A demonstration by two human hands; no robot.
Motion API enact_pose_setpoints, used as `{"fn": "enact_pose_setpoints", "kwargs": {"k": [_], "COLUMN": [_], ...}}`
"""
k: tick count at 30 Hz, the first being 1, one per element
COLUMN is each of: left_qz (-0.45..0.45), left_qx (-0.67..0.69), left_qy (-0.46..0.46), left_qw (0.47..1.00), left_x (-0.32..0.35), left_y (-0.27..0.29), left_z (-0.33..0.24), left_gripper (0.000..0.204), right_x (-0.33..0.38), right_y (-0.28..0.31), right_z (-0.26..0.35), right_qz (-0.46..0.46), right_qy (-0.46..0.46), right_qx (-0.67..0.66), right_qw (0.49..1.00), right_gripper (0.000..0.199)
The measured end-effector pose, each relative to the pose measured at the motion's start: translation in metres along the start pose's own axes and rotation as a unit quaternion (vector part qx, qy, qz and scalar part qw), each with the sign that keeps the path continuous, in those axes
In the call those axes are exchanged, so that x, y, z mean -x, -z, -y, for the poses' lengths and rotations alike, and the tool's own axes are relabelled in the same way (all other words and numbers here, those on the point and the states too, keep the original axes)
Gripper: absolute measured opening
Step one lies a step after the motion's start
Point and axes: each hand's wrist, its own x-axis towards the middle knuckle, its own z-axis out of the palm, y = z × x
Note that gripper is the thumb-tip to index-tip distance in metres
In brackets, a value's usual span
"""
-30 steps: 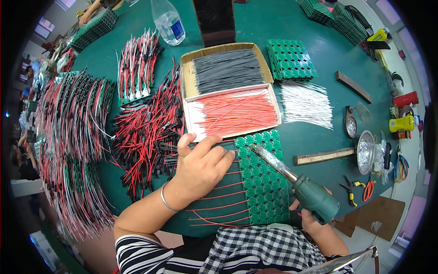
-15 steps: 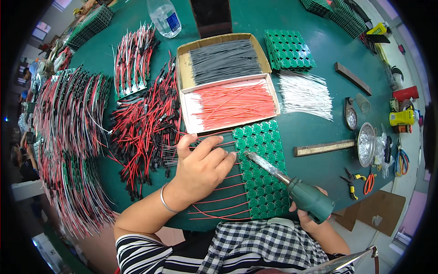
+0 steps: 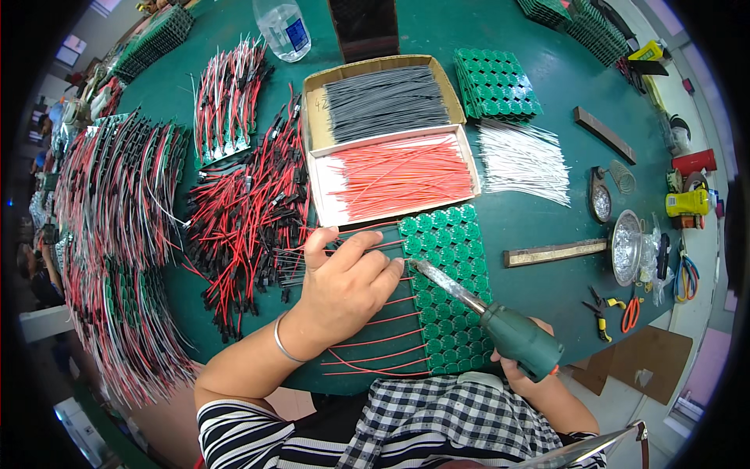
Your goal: The person inserts wires into a circuit board, then uses a heat gun to secure the connections.
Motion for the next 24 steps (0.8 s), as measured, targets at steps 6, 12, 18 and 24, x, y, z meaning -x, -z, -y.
{"fn": "enact_pose_setpoints", "kwargs": {"k": [6, 12, 18, 24], "left_qz": [-0.001, -0.006, -0.020, 0.013], "left_qx": [0.000, 0.003, 0.009, 0.064], "left_qy": [-0.003, -0.006, -0.002, -0.048], "left_qw": [1.000, 1.000, 1.000, 0.997], "left_x": [0.000, -0.001, 0.000, 0.004], "left_y": [0.000, 0.001, 0.004, 0.009], "left_z": [0.000, 0.000, 0.000, -0.009], "left_gripper": [0.010, 0.010, 0.011, 0.017], "right_x": [-0.008, -0.006, 0.002, 0.017], "right_y": [0.012, 0.020, 0.022, 0.016], "right_z": [0.014, 0.013, 0.013, 0.010], "right_qz": [0.019, -0.013, -0.009, 0.005], "right_qy": [-0.013, 0.045, 0.020, -0.006], "right_qx": [-0.017, 0.026, 0.012, 0.031], "right_qw": [1.000, 0.999, 1.000, 0.999], "right_gripper": [0.030, 0.010, 0.011, 0.027]}}
